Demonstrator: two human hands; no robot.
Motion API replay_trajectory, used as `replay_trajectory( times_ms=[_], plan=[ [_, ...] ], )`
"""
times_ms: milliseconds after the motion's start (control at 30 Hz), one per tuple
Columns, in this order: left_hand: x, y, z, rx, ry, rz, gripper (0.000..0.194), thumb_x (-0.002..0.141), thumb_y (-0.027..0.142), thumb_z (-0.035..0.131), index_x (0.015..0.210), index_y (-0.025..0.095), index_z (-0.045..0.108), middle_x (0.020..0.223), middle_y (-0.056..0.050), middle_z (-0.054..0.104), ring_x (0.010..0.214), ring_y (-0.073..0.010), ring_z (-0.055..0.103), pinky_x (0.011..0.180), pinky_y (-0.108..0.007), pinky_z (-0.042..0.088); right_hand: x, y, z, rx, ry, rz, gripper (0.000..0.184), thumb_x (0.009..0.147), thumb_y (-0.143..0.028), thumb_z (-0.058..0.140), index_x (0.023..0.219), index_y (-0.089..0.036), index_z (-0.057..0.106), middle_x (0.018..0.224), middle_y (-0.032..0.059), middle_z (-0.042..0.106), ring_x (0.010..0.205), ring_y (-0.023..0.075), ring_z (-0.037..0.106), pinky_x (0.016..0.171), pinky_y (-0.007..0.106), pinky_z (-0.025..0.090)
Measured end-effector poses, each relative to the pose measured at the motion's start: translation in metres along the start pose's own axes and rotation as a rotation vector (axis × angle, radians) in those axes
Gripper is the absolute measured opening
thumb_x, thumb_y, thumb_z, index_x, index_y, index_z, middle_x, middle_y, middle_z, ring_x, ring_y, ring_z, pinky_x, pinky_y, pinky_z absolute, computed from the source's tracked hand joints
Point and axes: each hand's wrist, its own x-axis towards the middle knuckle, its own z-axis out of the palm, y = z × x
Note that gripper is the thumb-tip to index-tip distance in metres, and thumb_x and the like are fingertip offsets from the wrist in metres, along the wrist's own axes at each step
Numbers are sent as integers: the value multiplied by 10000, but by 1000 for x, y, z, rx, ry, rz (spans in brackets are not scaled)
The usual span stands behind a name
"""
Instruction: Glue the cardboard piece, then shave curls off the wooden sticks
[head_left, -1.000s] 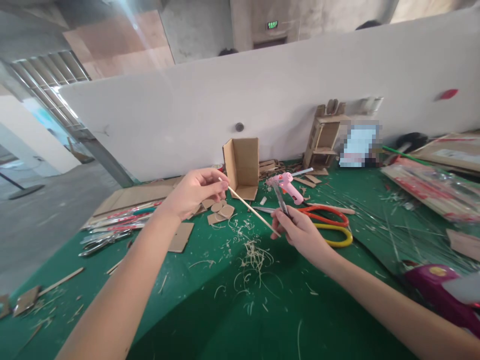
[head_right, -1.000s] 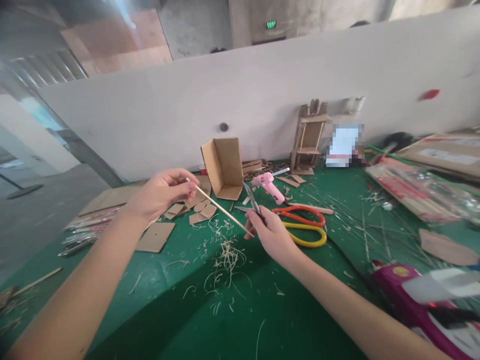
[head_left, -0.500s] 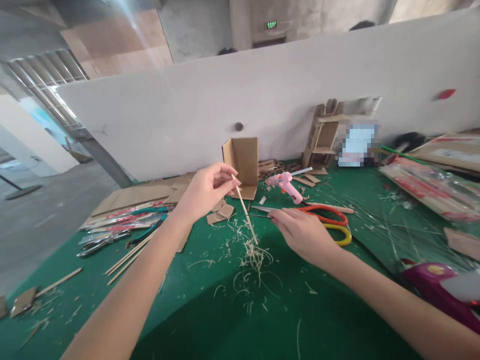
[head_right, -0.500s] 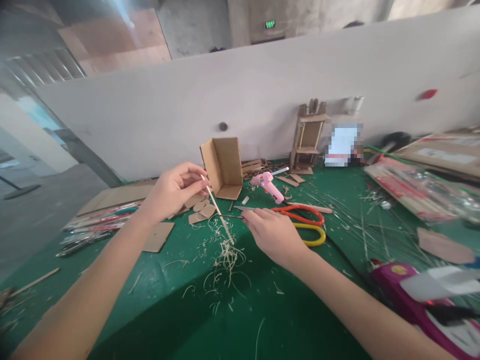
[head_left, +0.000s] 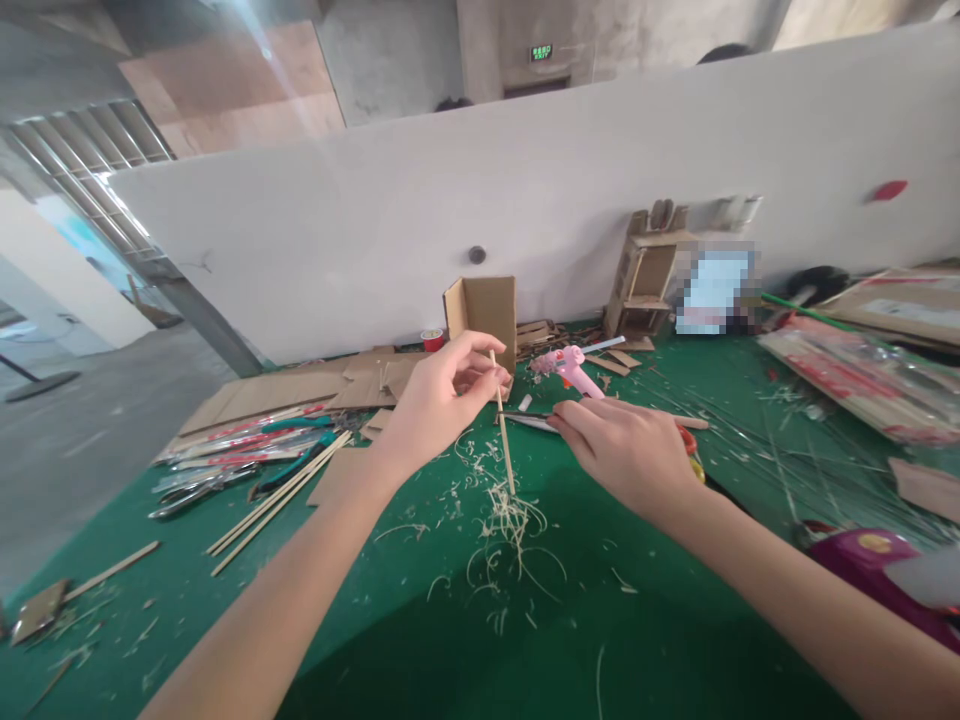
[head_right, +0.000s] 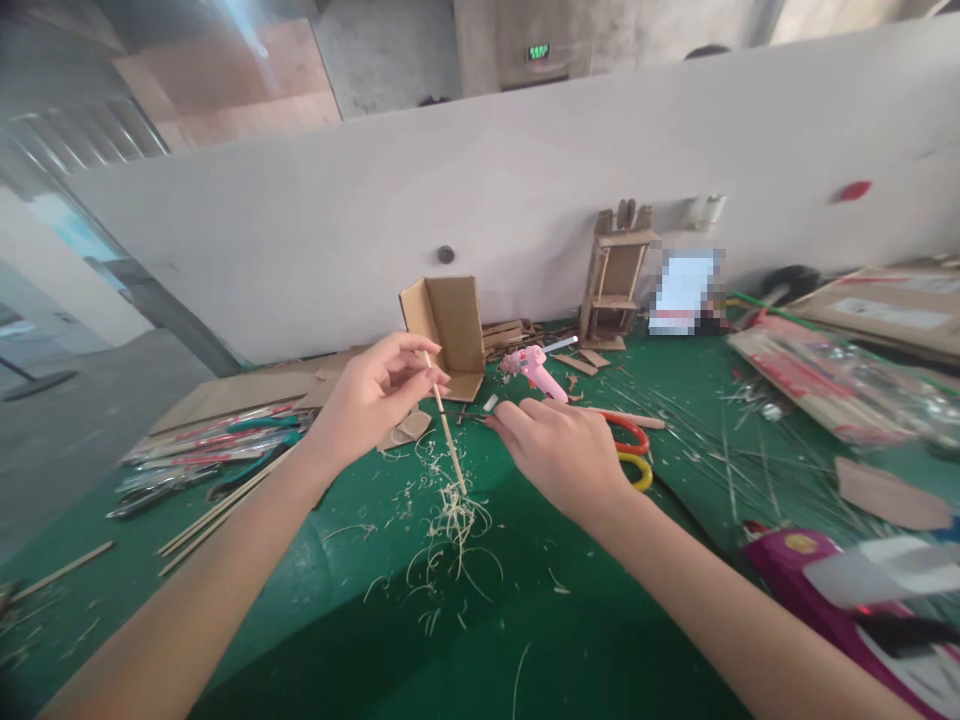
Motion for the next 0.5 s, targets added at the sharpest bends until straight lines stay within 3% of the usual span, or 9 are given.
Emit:
replay_trajectory(
  times_ms=[500],
  plan=[
    [0,-3,5,-20,34,-8,168,875,209,434,1032,209,491,835,-13,662,722,-119,652,697,-224,544,-6,-5,9,-12,-63,27,351,912,-384,327,717,-213,564,540,-41,594,419,68,438,448,269,84]
  ],
)
